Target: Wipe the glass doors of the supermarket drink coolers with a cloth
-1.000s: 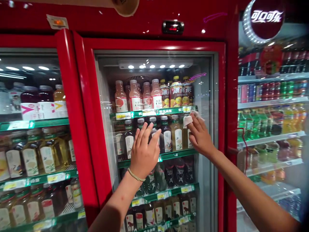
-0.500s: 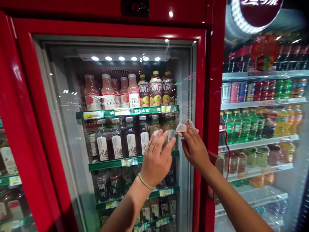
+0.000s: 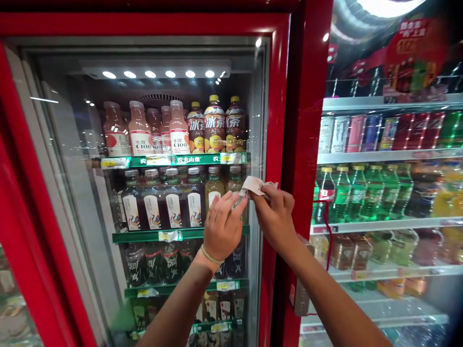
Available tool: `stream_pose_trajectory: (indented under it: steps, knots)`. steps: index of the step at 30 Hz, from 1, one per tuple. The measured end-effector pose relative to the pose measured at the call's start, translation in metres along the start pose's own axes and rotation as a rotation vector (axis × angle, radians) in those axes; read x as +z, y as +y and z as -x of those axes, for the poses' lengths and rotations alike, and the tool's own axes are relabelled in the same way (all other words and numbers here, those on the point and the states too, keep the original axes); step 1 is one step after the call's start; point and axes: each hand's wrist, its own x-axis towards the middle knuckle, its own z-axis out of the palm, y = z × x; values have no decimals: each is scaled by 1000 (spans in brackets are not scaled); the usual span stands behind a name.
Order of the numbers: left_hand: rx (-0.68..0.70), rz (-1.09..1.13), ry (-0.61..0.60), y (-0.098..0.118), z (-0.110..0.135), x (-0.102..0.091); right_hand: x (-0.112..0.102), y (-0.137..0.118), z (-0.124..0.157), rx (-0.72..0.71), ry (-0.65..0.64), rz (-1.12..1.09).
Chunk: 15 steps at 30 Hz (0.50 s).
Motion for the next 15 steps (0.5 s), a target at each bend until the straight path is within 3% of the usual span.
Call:
stream_pose_trajectory:
  steps: [5,9,12,15]
  knots:
    - [-124,-153,142,1,4,4,3,2,-15,79,28,68]
    - [-185,-251,115,4,3,3,-1,-12,19,69,5,50]
    - [-162,-296,5,-6,8,-12,-1,-15,34,107,10,43]
    - [-191,-361,-33,-29,14,-40,6,-17,14,160,70,40]
